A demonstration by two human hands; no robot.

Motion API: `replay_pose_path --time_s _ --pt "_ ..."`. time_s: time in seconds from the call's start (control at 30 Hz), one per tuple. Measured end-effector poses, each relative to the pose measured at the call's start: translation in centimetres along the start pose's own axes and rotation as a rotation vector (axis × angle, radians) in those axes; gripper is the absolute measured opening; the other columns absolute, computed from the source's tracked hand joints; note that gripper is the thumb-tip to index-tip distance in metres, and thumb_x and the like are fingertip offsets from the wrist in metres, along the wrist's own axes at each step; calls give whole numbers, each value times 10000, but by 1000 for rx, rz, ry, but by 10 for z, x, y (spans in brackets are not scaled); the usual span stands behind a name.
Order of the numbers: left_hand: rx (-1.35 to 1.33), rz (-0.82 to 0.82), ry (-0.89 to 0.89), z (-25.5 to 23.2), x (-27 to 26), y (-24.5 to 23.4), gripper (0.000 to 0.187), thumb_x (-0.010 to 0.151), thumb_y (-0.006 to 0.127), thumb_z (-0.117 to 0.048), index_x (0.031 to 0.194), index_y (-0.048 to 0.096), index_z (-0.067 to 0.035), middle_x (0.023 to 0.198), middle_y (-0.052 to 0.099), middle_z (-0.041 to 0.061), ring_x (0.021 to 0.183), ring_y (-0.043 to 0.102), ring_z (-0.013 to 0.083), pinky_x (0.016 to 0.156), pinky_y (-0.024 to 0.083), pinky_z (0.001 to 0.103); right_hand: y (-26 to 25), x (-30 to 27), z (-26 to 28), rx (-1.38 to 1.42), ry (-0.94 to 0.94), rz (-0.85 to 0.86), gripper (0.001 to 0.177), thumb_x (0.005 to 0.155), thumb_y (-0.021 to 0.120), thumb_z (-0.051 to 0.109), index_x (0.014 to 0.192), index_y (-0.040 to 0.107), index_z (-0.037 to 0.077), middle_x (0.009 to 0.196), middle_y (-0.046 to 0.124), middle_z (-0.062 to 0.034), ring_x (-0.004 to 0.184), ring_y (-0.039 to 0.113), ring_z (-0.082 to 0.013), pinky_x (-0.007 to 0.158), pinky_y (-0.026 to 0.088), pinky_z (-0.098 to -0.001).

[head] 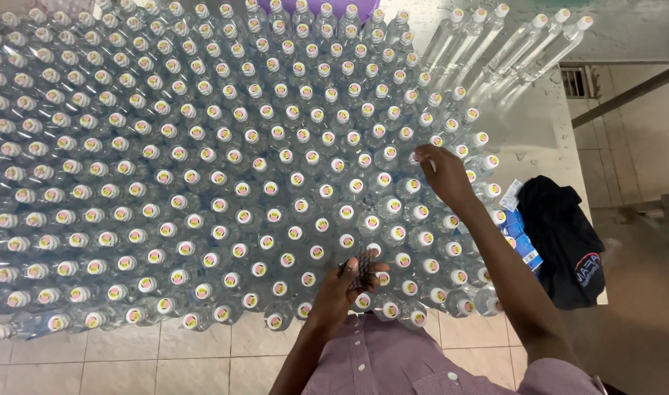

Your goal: The person is manually applying small circular stickers to the caps of numerous water bottles arranged in a dense grid on a metal table.

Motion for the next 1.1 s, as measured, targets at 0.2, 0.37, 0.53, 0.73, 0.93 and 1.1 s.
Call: replay_pose_path --time_s 0.2,0.37,0.53,0.73,0.93,1.1 --pt "-12 8 9 -6 -1 -1 618 1074 515 -430 1466 623 35 1286 807 182 942 718 190 841 587 328 -2 -1 -7 -36 -43 50 152 1073 743 122 1206 765 52 1227 796 -140 1052 757 -379 839 594 -521" --pt "-2 17 47 -14 -2 0 550 1090 521 -404 1389 660 35 1264 816 193 898 709 189 813 584 332 -2 6 -8 -22 79 228 114 1076 685 79 1178 737 80 1155 820 -72 976 776 -320 810 577 -476" --pt "-21 43 52 -6 -3 -9 572 1097 507 -409 1419 658 39 1296 803 185 1004 754 197 866 607 343 -1 10 -7 -34 108 288 30 1075 688 87 1100 695 74 1187 825 -106 991 786 -329 801 563 -465" --pt "13 3 38 -11 -10 -15 627 1097 480 -400 1527 592 42 1290 801 185 996 745 211 901 614 348 4 14 -5 -82 190 327 120 1077 661 89 1176 594 102 1172 781 -144 965 740 -353 747 522 -477" --pt "126 42 43 -14 -14 -11 620 1093 488 -510 1268 813 -12 1031 804 83 947 723 148 868 548 303 -21 -10 38 -289 177 250 254 1045 688 75 1286 608 53 1292 752 -216 857 724 -435 721 548 -569" --pt "-122 171 46 12 5 -10 550 1172 498 -365 1509 616 53 1334 753 222 1050 773 233 876 637 321 -46 -68 140 112 52 175 251 933 829 74 1160 720 73 1029 765 -203 1009 761 -428 936 587 -546"
Point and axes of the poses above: each hand's wrist, its own x-axis towards the middle knuckle, its own y-axis out of the palm, z = x × y, the point moved 7 cm from there along x, towards the middle knuckle
